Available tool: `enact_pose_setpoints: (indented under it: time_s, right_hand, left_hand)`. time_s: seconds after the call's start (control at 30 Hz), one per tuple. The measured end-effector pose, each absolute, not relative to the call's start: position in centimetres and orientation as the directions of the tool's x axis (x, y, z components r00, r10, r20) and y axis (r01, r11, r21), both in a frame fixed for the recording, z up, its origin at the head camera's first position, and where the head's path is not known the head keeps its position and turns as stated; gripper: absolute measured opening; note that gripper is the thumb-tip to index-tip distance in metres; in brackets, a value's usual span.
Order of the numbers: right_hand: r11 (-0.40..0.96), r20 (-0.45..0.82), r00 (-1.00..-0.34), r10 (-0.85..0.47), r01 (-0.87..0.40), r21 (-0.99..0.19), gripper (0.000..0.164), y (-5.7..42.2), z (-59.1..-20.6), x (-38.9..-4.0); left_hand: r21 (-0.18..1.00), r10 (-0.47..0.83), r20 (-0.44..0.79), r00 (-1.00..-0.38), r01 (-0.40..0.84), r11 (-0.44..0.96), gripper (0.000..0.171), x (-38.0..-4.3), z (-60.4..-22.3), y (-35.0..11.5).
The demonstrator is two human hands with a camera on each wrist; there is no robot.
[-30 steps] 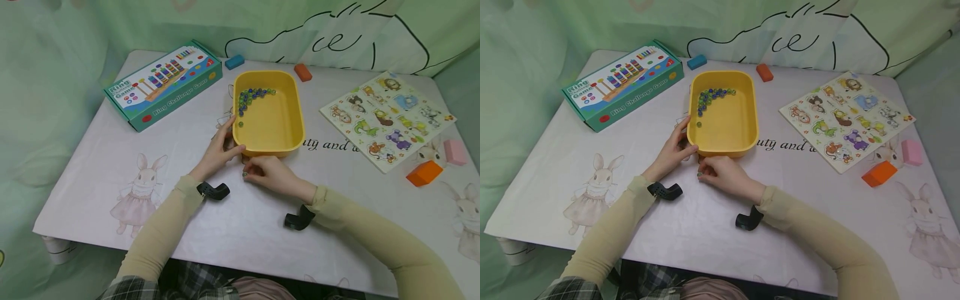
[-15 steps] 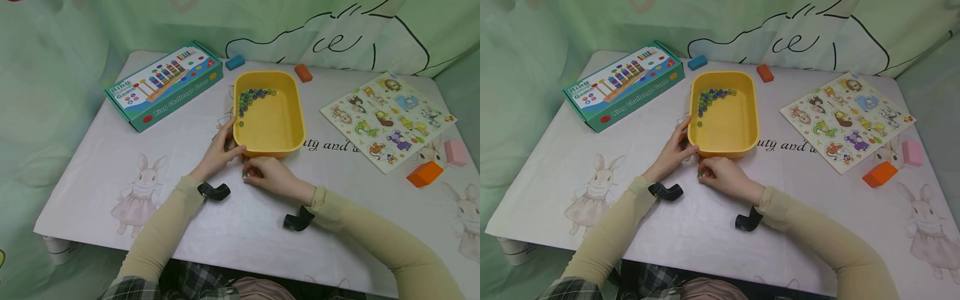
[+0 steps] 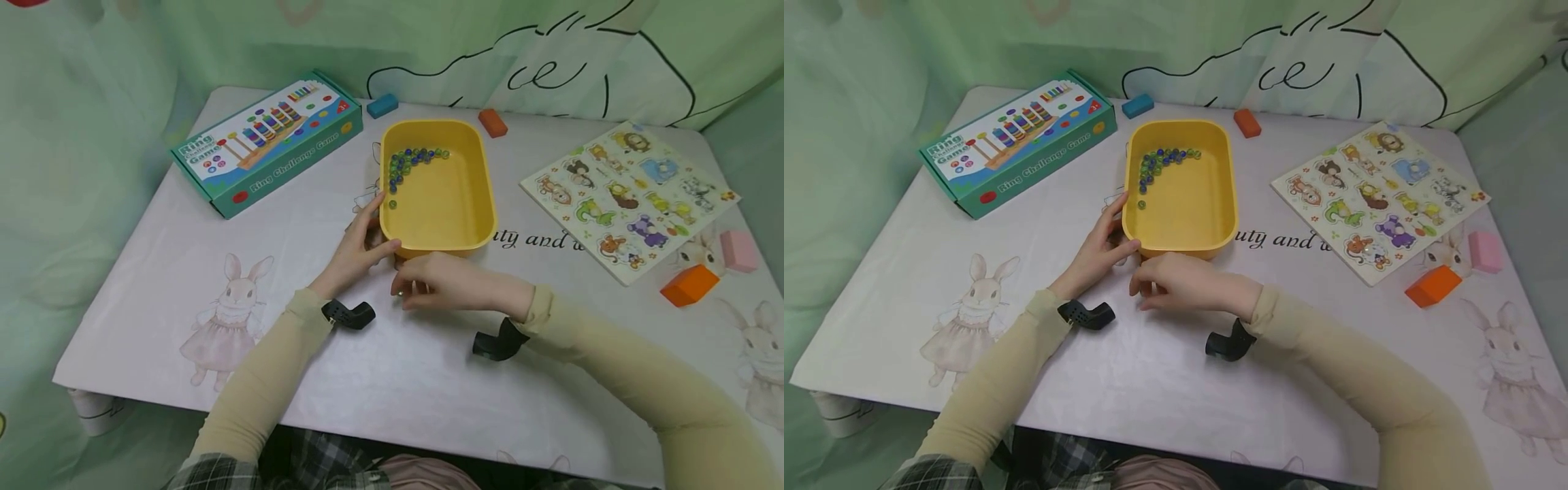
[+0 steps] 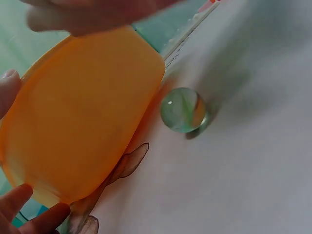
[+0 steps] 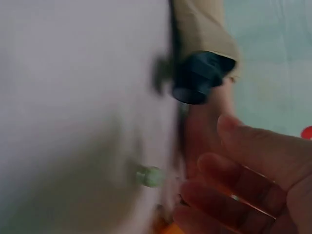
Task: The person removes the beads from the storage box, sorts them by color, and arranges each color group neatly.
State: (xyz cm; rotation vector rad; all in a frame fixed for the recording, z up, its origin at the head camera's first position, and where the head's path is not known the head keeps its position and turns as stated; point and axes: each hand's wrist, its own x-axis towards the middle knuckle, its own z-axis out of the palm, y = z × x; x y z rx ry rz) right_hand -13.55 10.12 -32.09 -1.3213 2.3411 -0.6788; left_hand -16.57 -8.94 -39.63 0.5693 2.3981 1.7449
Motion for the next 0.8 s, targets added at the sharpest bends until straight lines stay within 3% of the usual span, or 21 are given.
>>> enact_pose_setpoints:
  time_s: [0.13, 0.33, 0.57, 0.8]
  right_hand:
    - [0.436, -0.085, -0.497, -0.864, -0.652, -0.621, 0.018, 9.9, -29.8, -15.2]
    - [0.526, -0.120, -0.617, -0.778, -0.534, -0.662, 0.016, 10.1, -27.7, -19.0]
    - [0.637, -0.157, -0.744, -0.649, -0.420, -0.646, 0.018, 9.9, -28.7, -23.0]
    - [0.710, -0.229, -0.777, -0.586, -0.356, -0.608, 0.021, 9.3, -30.4, -25.5]
  left_hand:
    - [0.934, 0.367, 0.125, -0.922, 0.234, 0.271, 0.080, -16.6, -39.6, -9.1]
    - [0.939, 0.368, 0.094, -0.925, 0.205, 0.276, 0.079, -16.6, -39.5, -9.3]
    - [0.940, 0.387, 0.110, -0.915, 0.223, 0.260, 0.079, -16.9, -39.9, -9.2]
    - [0.939, 0.385, 0.116, -0.916, 0.227, 0.258, 0.080, -16.8, -39.8, -9.1]
